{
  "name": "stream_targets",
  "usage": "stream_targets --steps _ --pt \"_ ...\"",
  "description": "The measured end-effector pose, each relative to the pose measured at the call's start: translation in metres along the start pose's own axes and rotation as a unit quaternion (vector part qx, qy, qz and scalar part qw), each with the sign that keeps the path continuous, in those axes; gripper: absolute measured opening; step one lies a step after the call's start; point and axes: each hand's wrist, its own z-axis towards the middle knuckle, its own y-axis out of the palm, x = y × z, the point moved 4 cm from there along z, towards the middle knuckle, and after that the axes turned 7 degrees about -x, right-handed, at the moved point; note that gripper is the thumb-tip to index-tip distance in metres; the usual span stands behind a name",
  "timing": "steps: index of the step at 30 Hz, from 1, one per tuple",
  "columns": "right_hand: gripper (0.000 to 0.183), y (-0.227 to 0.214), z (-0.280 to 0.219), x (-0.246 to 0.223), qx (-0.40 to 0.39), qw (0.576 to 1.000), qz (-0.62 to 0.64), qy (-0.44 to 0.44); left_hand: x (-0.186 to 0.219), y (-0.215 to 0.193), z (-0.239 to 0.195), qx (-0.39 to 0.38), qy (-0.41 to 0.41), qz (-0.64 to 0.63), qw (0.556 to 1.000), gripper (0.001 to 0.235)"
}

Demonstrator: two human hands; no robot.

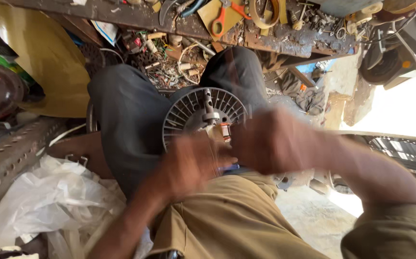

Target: The person threads wire through the stator of a fan motor by hand and using a screwdriver.

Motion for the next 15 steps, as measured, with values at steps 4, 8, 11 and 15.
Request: stream_targets --steps 4,8,11,15 --pt "0.018 0.042 0.025 0.103 0.074 0.97 0.174 0.155 -0.007 -0.008 -0.002 0.154 -0.112 -0.077 0.979 0.008" --pt "0.009 0.027 -0.009 0.098 -0.03 0.959 0.034 0.279 -0.06 -0.014 0.022 0.148 -0.119 -0.172 0.967 0.016" --pt "0.016 0.004 -0.017 0.072 -0.066 0.957 0.084 0.27 -0.098 -0.011 0.052 -0.126 -0.19 -0.035 0.973 0.017" --pt "0.007 0.008 0.006 -0.01 -0.075 0.97 0.229 0.031 -0.073 -0.034 0.026 -0.017 -0.192 -0.064 0.979 0.007"
